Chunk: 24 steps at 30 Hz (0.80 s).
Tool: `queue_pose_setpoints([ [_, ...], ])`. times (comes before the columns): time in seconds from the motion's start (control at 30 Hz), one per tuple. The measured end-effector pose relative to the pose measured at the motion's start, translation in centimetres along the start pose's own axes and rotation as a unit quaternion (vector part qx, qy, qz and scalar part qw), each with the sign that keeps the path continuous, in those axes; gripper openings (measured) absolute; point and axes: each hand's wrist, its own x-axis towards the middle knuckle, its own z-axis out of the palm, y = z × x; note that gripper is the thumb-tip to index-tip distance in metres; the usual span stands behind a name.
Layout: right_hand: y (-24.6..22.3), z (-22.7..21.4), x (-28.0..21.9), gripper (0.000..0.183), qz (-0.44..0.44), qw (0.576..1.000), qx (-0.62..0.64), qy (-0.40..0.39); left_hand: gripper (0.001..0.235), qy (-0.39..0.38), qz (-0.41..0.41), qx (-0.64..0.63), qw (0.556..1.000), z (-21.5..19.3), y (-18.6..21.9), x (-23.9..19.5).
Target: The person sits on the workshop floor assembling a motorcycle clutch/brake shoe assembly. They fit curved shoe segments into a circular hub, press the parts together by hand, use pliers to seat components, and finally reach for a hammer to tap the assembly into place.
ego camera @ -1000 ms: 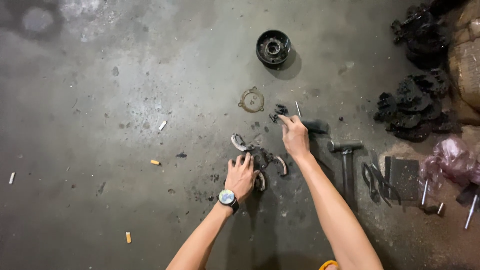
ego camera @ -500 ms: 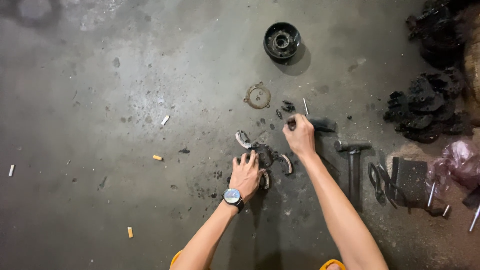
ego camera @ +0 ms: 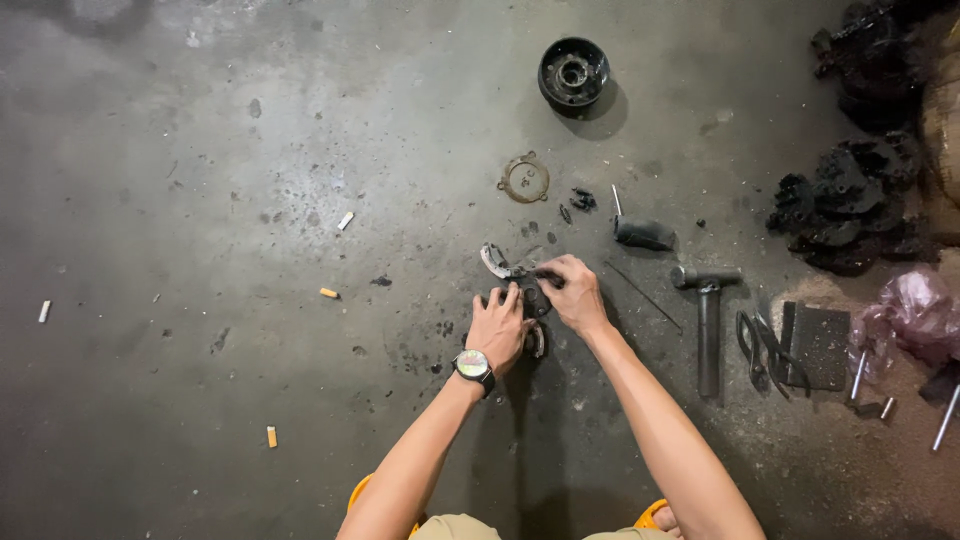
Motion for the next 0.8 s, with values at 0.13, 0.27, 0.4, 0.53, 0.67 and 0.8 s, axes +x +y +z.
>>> queue_pose_setpoints([
  [0.13,0.7,0.4,-0.3,0.022,0.008,1.000,-0.007,-0.008,0.055,0.025,0.010,0.016,1.000,1.2,-0.4,-0.1],
  [0.27,0.5,0.3,-0.5,0.021,0.024,0.999,-0.021,-0.010,0.057,0.012,0.005,0.005,1.000,0.5,-0.2,-0.1],
  [0.4,0.5,0.6,-0.6,0.024,-0.023,0.998,-0.056,-0.003,0.057,0.003,0.002,0.002,1.000,-0.6,0.2,-0.2],
  [0.53,0.8,1.0,-0.5,0.022,-0.017,0.996,-0.090,0.006,0.057,0.001,-0.001,0.007,1.000,-0.6,0.2,-0.2],
  [0.67,0.2,1.0,-0.2,0.027,-0.016,0.997,-0.072,0.023,0.057,-0.001,0.000,0.006,1.000,-0.6,0.3,-0.1],
  [0.8,1.2,1.1,0.4,0.021,0.086,0.996,-0.021,0.009,0.058,0.002,0.003,0.004,1.000,0.2,0.2,0.0],
])
